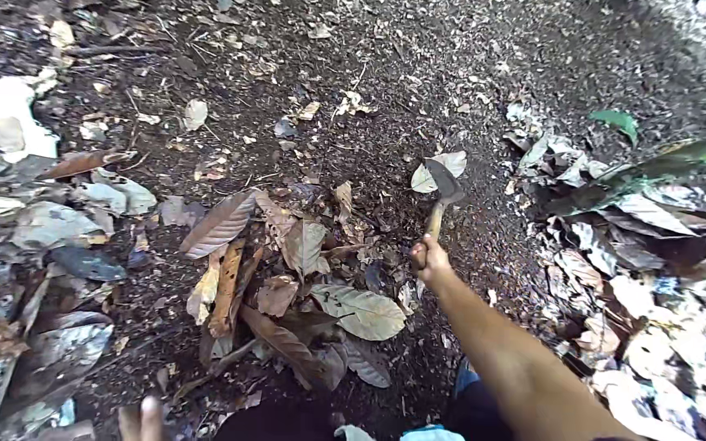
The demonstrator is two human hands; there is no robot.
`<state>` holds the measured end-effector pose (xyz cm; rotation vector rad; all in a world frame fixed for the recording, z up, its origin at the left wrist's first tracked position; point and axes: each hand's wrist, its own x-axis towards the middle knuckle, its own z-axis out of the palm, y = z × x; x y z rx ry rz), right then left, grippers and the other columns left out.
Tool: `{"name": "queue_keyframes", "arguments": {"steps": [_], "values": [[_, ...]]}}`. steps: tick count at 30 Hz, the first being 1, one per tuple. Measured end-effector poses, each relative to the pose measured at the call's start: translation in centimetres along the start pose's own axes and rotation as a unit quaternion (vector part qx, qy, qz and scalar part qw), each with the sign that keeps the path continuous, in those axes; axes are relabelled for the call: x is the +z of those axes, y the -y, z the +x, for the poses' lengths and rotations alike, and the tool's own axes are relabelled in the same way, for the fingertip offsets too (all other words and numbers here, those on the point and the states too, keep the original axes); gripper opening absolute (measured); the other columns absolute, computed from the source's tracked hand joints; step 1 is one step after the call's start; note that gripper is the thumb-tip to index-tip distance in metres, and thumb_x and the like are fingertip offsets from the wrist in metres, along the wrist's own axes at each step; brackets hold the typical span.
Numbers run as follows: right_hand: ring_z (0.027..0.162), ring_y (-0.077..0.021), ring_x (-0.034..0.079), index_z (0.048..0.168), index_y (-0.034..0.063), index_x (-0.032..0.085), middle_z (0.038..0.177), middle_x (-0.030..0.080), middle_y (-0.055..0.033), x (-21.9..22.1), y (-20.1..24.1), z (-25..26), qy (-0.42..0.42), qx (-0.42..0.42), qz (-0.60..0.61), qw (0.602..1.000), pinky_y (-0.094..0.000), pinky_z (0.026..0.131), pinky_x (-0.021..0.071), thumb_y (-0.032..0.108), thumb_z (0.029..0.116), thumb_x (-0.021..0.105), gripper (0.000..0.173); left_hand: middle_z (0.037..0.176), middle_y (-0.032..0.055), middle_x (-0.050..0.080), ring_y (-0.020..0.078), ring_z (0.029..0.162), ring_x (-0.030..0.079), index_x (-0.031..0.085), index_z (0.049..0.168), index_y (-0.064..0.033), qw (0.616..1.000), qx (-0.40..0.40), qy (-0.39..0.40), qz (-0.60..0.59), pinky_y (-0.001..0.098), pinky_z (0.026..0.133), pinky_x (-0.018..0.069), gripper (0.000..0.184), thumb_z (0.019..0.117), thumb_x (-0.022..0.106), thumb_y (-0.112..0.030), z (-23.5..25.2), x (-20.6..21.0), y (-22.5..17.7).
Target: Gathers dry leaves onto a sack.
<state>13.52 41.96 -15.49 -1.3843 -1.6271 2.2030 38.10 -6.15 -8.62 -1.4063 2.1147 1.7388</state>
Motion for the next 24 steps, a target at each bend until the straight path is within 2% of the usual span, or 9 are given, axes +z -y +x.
{"name": "queue_keyframes", "arguments": {"steps": [3,7,10,13,15,17,18,20,24], "values": [[0.052,-0.0154,0.056,0.142,0.0087,0.030,0.070,0.050,-0.0033,-0.9,-6.8,-4.3,0.093,0.018,-0.115,0.989,-0.0335,0.051,0.0558,0.025,0.1112,0.041,0.037,0.169,0.0286,-0.001,0.0318,0.157,0.015,-0.013,0.160,0.0020,0.997,-0.076,0.002,-0.030,0.0392,0.126,0.0191,0.075,0.1105,0.039,-0.019,-0.1,6.7,-5.2],[0.053,-0.0180,0.058,0.160,0.0132,0.008,0.076,0.052,-0.0066,-1.0,-10.1,-10.5,0.207,0.088,-0.214,0.951,-0.0365,0.051,0.0568,0.020,0.1086,0.047,0.064,0.169,0.0249,0.010,0.0336,0.153,0.027,-0.015,0.163,-0.0091,0.996,-0.007,0.067,-0.066,0.0545,0.119,0.0343,0.094,0.1045,0.052,-0.041,2.9,13.0,-1.4],[0.053,-0.0174,0.059,0.157,0.0089,0.019,0.074,0.057,-0.0067,-1.6,-9.2,-13.2,0.288,0.098,-0.306,0.902,-0.0362,0.051,0.0565,0.016,0.1054,0.047,0.059,0.162,0.0243,0.029,0.0377,0.141,0.044,0.002,0.164,-0.0152,0.989,-0.043,0.091,-0.104,0.0623,0.104,0.0483,0.098,0.0974,0.065,-0.050,3.9,18.2,-3.0],[0.054,-0.0183,0.061,0.147,0.0043,0.033,0.076,0.060,-0.0078,-1.9,-7.9,-15.4,0.370,0.111,-0.394,0.834,-0.0379,0.054,0.0579,0.021,0.1046,0.052,0.050,0.166,0.0290,0.013,0.0447,0.148,0.031,0.006,0.164,-0.0104,0.985,-0.091,0.080,-0.124,0.0658,0.109,0.0422,0.103,0.0948,0.067,-0.055,5.4,21.6,-5.5],[0.053,-0.0181,0.060,0.157,0.0067,0.023,0.077,0.059,-0.0077,-1.3,-7.2,-16.6,0.413,0.126,-0.409,0.804,-0.0378,0.053,0.0580,0.024,0.1032,0.055,0.065,0.162,0.0282,0.026,0.0411,0.145,0.037,0.012,0.162,-0.0063,0.976,-0.119,0.040,-0.179,0.0607,0.111,0.0428,0.096,0.0968,0.066,-0.051,6.4,22.8,-7.1],[0.049,-0.0163,0.059,0.147,0.0057,0.037,0.069,0.059,-0.0055,-0.1,-6.6,-17.6,0.416,0.125,-0.415,0.800,-0.0350,0.049,0.0562,0.022,0.1022,0.057,0.052,0.153,0.0245,0.044,0.0346,0.139,0.048,0.023,0.159,-0.0055,0.964,-0.127,0.019,-0.232,0.0534,0.110,0.0462,0.085,0.0988,0.066,-0.046,6.8,22.7,-7.9],[0.050,-0.0169,0.059,0.154,0.0087,0.030,0.073,0.059,-0.0062,0.6,-5.9,-17.7,0.430,0.134,-0.423,0.786,-0.0354,0.049,0.0563,0.020,0.1027,0.055,0.058,0.150,0.0235,0.048,0.0329,0.136,0.051,0.025,0.158,-0.0047,0.960,-0.123,0.014,-0.251,0.0517,0.110,0.0467,0.081,0.0993,0.067,-0.042,6.9,22.3,-8.0],[0.050,-0.0178,0.058,0.159,0.0138,0.020,0.074,0.057,-0.0065,1.7,-4.4,-18.3,0.444,0.149,-0.434,0.770,-0.0367,0.048,0.0563,0.022,0.1024,0.055,0.068,0.148,0.0236,0.049,0.0322,0.135,0.052,0.026,0.157,-0.0033,0.955,-0.102,0.002,-0.278,0.0508,0.110,0.0464,0.078,0.0985,0.070,-0.033,7.0,21.4,-8.1],[0.046,-0.0156,0.057,0.157,0.0116,0.022,0.069,0.057,-0.0041,4.1,-2.7,-22.2,0.466,0.129,-0.421,0.768,-0.0339,0.045,0.0552,0.019,0.0996,0.055,0.066,0.141,0.0239,0.053,0.0298,0.128,0.057,0.030,0.154,-0.0007,0.941,-0.040,-0.034,-0.336,0.0466,0.106,0.0508,0.073,0.0974,0.071,-0.021,6.3,17.2,-10.4]]}}
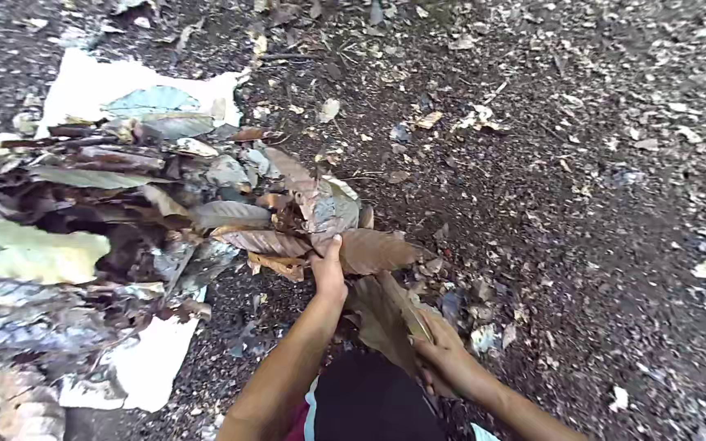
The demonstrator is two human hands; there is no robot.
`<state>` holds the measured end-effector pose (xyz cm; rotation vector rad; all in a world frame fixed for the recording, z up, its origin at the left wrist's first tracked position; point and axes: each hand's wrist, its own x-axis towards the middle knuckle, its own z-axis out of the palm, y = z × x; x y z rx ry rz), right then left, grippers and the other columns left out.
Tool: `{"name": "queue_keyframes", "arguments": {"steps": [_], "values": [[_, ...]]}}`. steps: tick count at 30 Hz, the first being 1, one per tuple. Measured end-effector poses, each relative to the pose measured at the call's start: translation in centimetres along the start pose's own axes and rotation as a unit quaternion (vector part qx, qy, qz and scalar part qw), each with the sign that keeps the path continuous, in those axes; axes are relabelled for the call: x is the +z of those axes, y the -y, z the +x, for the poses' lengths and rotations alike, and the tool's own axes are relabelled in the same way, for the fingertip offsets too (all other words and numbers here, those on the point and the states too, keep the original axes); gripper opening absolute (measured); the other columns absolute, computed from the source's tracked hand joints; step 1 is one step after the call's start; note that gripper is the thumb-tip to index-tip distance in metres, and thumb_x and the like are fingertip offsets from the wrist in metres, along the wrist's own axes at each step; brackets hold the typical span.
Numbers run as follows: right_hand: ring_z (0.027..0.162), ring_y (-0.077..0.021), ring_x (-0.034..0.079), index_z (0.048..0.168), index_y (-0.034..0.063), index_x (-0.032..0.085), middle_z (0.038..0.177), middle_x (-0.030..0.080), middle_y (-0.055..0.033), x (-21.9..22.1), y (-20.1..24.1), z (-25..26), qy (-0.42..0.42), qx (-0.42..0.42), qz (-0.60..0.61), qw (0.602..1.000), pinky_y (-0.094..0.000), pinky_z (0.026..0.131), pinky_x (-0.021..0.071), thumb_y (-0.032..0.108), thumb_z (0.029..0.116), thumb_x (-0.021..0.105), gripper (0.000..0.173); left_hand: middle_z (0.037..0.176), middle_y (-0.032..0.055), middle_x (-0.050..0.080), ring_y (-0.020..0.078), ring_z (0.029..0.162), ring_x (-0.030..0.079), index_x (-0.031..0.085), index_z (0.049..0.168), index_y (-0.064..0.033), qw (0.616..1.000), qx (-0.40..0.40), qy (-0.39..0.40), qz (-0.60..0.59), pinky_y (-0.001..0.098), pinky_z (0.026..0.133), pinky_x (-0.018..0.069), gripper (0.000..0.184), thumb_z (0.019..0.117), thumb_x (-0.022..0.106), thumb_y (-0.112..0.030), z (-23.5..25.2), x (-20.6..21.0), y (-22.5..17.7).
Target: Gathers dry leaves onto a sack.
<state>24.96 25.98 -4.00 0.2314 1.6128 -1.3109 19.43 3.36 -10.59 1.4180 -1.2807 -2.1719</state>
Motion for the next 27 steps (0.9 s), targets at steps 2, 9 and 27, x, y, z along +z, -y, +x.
{"name": "queue_keyframes", "arguments": {"steps": [2,9,27], "values": [[0.046,-0.0149,0.057,0.156,0.0115,0.024,0.070,0.057,-0.0032,2.1,2.2,0.0,0.020,-0.027,-0.013,0.999,-0.0332,0.045,0.0556,0.019,0.0987,0.055,0.066,0.136,0.0231,0.056,0.0286,0.121,0.062,0.029,0.153,-0.0023,0.998,0.044,-0.005,-0.034,0.0456,0.101,0.0545,0.071,0.0974,0.071,-0.016,-0.2,-1.7,-3.7],[0.055,-0.0152,0.060,0.159,0.0142,0.024,0.082,0.059,-0.0051,13.7,13.3,3.4,0.169,-0.160,-0.109,0.966,-0.0333,0.050,0.0571,0.021,0.1027,0.055,0.065,0.120,0.0114,0.065,0.0215,0.103,0.070,0.025,0.153,-0.0111,0.975,0.215,-0.039,-0.040,0.0460,0.086,0.0615,0.069,0.1006,0.065,-0.030,1.1,-12.9,-20.0],[0.061,-0.0211,0.060,0.163,0.0280,0.023,0.098,0.063,-0.0145,14.3,21.9,15.2,-0.040,-0.265,-0.146,0.952,-0.0380,0.055,0.0544,0.028,0.1064,0.055,0.065,0.145,0.0410,0.045,0.0593,0.135,0.044,0.042,0.151,-0.0020,0.743,0.203,-0.284,0.571,0.0796,0.105,0.0333,0.078,0.1002,0.043,-0.061,17.1,-41.5,-31.6]]}}
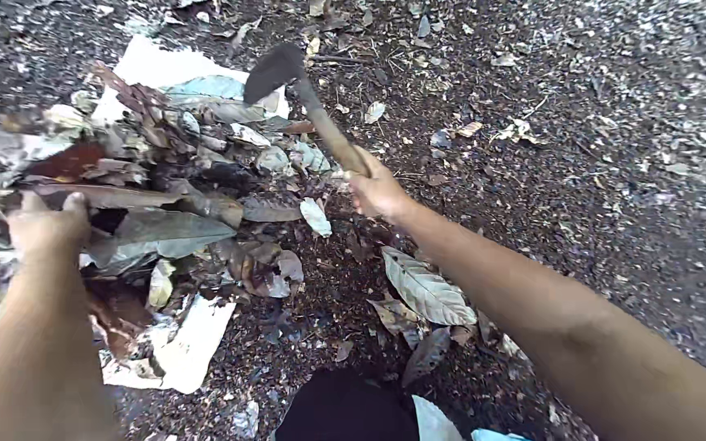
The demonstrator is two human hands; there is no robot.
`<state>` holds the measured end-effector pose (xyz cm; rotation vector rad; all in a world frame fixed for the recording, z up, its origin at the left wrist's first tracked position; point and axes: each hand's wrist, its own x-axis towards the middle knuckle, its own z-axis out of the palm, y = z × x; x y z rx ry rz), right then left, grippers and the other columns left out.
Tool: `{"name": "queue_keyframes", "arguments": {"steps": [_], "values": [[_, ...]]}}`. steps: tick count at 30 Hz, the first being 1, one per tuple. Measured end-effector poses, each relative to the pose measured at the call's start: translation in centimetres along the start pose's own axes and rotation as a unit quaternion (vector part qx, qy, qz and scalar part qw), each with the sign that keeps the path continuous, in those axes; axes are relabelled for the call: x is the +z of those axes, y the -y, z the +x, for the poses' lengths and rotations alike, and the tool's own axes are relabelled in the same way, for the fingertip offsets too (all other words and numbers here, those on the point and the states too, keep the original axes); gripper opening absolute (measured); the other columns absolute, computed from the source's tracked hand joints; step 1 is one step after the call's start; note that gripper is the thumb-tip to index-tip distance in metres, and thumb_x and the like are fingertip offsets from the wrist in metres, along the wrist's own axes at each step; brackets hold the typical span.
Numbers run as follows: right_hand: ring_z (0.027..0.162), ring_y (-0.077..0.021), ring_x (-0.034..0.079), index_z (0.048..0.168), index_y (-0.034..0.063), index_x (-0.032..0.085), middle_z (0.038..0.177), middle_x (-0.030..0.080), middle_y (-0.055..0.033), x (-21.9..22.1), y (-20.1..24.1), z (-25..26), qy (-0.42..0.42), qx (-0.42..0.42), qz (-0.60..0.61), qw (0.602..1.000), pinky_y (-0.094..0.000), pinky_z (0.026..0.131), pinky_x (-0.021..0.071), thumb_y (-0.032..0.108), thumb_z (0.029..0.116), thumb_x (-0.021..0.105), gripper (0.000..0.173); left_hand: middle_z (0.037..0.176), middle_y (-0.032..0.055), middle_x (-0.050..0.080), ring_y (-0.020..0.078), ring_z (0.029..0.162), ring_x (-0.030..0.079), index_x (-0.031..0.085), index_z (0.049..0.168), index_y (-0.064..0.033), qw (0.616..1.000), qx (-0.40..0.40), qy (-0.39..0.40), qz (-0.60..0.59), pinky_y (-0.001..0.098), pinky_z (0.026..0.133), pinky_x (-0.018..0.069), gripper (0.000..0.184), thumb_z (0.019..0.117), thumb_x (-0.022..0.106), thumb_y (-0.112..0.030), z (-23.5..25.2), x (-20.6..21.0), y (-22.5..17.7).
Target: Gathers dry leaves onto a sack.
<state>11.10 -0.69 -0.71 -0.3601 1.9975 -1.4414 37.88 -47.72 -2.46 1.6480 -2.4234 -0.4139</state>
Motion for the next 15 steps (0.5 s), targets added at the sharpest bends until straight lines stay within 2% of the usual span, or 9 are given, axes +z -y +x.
{"name": "queue_keyframes", "arguments": {"steps": [2,3,5,7,9,10,11,13,15], "values": [[0.061,-0.0157,0.057,0.162,0.0282,0.023,0.093,0.059,-0.0083,-3.4,-2.9,-0.2,-0.031,0.084,0.119,0.989,-0.0313,0.054,0.0527,0.032,0.1096,0.049,0.059,0.152,0.0390,0.038,0.0559,0.140,0.040,0.042,0.150,0.0020,0.999,0.019,-0.015,-0.039,0.0754,0.110,0.0326,0.077,0.1006,0.042,-0.058,-1.3,0.3,-2.2],[0.059,-0.0139,0.056,0.161,0.0278,0.025,0.089,0.057,-0.0064,-4.4,-4.8,-0.4,-0.052,0.112,0.164,0.979,-0.0293,0.052,0.0523,0.033,0.1101,0.047,0.056,0.150,0.0392,0.041,0.0551,0.139,0.041,0.046,0.146,0.0052,0.998,0.017,-0.009,-0.059,0.0745,0.110,0.0327,0.078,0.1019,0.041,-0.059,-3.1,-0.1,-4.2],[0.057,-0.0129,0.054,0.157,0.0298,0.026,0.084,0.053,-0.0036,-5.0,-9.6,-2.4,-0.073,0.159,0.208,0.962,-0.0290,0.053,0.0514,0.036,0.1098,0.046,0.052,0.147,0.0385,0.044,0.0542,0.138,0.043,0.045,0.148,0.0031,0.994,0.005,0.043,-0.097,0.0746,0.108,0.0337,0.083,0.1021,0.037,-0.065,-6.6,-0.8,-7.9],[0.056,-0.0148,0.056,0.161,0.0231,0.016,0.081,0.054,-0.0048,-4.7,-14.6,-6.3,-0.039,0.182,0.177,0.966,-0.0322,0.054,0.0543,0.032,0.1104,0.045,0.058,0.156,0.0328,0.037,0.0515,0.144,0.037,0.031,0.159,-0.0086,0.982,0.070,0.143,-0.102,0.0747,0.111,0.0298,0.071,0.1063,0.036,-0.055,-7.8,-0.8,-9.9],[0.058,-0.0159,0.055,0.163,0.0215,0.010,0.086,0.055,-0.0066,-5.1,-17.3,-11.9,0.028,0.230,0.135,0.963,-0.0342,0.055,0.0535,0.028,0.1088,0.047,0.066,0.156,0.0348,0.036,0.0553,0.144,0.035,0.024,0.162,-0.0060,0.960,0.134,0.244,-0.033,0.0770,0.111,0.0266,0.065,0.1096,0.042,-0.040,-5.5,0.7,-10.0],[0.059,-0.0159,0.055,0.164,0.0234,0.009,0.089,0.055,-0.0071,-5.9,-17.4,-14.4,0.055,0.257,0.113,0.958,-0.0344,0.055,0.0528,0.026,0.1084,0.048,0.068,0.151,0.0378,0.041,0.0580,0.140,0.038,0.028,0.160,-0.0012,0.948,0.156,0.276,0.022,0.0779,0.110,0.0276,0.063,0.1094,0.048,-0.032,-3.9,1.7,-9.9],[0.059,-0.0161,0.055,0.164,0.0250,0.012,0.091,0.056,-0.0076,-7.3,-17.4,-16.7,0.069,0.275,0.090,0.955,-0.0347,0.054,0.0521,0.024,0.1075,0.051,0.069,0.145,0.0376,0.048,0.0580,0.135,0.044,0.034,0.157,0.0003,0.939,0.166,0.292,0.078,0.0776,0.107,0.0314,0.059,0.1077,0.053,-0.026,-2.6,2.6,-10.1],[0.059,-0.0178,0.056,0.163,0.0246,0.026,0.093,0.061,-0.0101,-11.1,-17.0,-20.0,0.065,0.277,0.034,0.958,-0.0369,0.053,0.0525,0.021,0.1043,0.056,0.066,0.142,0.0362,0.052,0.0570,0.132,0.047,0.041,0.155,-0.0010,0.924,0.163,0.319,0.135,0.0776,0.105,0.0327,0.053,0.1067,0.055,-0.019,-2.6,2.8,-12.7],[0.062,-0.0189,0.059,0.159,0.0208,0.036,0.094,0.064,-0.0117,-15.4,-16.5,-21.6,0.044,0.236,-0.023,0.970,-0.0388,0.056,0.0542,0.026,0.1034,0.057,0.060,0.142,0.0316,0.054,0.0545,0.127,0.053,0.043,0.155,-0.0090,0.922,0.164,0.334,0.107,0.0792,0.098,0.0386,0.050,0.1085,0.052,-0.025,-4.4,2.1,-15.5]]}}
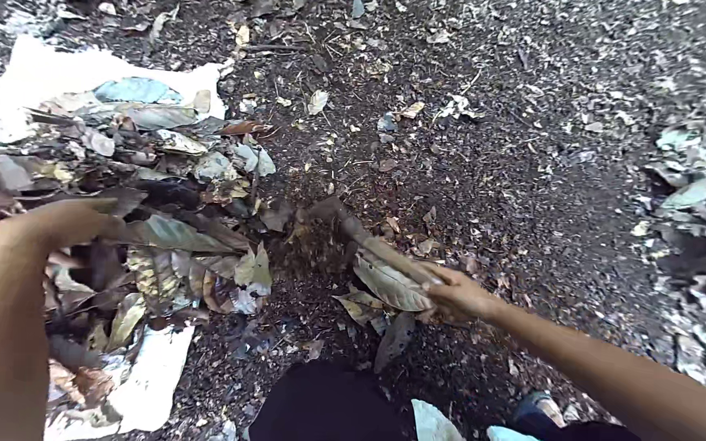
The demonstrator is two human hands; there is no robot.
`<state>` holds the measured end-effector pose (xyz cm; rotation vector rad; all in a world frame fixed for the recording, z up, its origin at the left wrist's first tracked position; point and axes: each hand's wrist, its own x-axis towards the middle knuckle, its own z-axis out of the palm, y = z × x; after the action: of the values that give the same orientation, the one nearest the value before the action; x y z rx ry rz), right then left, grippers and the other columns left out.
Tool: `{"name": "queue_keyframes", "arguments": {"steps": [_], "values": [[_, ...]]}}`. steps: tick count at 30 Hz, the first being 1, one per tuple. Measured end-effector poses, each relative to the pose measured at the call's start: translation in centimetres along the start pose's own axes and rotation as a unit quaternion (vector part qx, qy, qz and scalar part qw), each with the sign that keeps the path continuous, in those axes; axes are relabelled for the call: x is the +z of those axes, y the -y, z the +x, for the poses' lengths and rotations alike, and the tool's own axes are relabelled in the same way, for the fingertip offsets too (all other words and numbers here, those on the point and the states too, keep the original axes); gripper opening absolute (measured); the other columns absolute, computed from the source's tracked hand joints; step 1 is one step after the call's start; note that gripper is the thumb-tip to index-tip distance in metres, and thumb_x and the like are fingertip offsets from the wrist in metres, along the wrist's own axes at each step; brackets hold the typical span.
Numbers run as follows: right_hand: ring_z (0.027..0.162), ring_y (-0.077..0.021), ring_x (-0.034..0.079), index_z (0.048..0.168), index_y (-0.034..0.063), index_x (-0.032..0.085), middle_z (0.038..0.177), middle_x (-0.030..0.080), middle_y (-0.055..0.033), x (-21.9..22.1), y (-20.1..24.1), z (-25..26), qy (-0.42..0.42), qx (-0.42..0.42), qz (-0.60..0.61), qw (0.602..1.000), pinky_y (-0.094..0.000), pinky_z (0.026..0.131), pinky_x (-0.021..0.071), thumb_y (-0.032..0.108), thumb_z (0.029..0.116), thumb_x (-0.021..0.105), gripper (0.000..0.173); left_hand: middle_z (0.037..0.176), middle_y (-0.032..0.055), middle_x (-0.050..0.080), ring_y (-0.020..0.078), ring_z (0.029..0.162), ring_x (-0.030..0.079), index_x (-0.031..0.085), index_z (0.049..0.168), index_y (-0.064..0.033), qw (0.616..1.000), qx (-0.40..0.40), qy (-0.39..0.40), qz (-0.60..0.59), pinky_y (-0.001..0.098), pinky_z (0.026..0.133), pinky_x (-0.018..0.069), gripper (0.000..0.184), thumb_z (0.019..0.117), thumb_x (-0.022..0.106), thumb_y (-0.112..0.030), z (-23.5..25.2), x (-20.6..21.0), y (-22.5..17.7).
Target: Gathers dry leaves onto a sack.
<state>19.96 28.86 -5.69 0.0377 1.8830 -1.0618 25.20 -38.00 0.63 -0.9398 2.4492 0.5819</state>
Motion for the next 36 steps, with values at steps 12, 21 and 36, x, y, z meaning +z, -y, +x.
{"name": "queue_keyframes", "arguments": {"steps": [12,21,36], "values": [[0.059,-0.0182,0.056,0.160,0.0187,0.027,0.089,0.059,-0.0101,-3.0,-5.7,4.1,-0.018,0.059,0.087,0.994,-0.0377,0.056,0.0543,0.036,0.1055,0.054,0.063,0.138,0.0311,0.056,0.0461,0.134,0.050,0.062,0.133,0.0027,0.989,0.034,-0.043,-0.139,0.0647,0.112,0.0348,0.050,0.1082,0.048,-0.038,-11.5,22.1,-9.6],[0.071,-0.0125,0.065,0.143,0.0033,0.045,0.096,0.065,-0.0057,-9.0,-15.4,-8.9,-0.231,0.059,0.171,0.956,-0.0298,0.065,0.0579,0.017,0.0959,0.059,0.051,0.164,0.0312,0.024,0.0539,0.152,0.017,0.042,0.155,-0.0031,0.975,0.181,-0.093,-0.092,0.0676,0.122,0.0135,0.078,0.1019,0.039,-0.061,-7.5,26.2,-17.6],[0.081,-0.0253,0.070,0.144,-0.0065,0.034,0.099,0.067,-0.0194,17.3,-18.3,-6.3,-0.214,0.153,0.417,0.870,-0.0442,0.079,0.0604,0.013,0.0913,0.071,0.067,0.167,0.0347,-0.003,0.0591,0.152,0.002,0.026,0.163,-0.0063,0.980,0.113,0.045,-0.158,0.0724,0.120,0.0124,0.097,0.0924,0.061,-0.063,-14.3,36.8,-22.1]]}}
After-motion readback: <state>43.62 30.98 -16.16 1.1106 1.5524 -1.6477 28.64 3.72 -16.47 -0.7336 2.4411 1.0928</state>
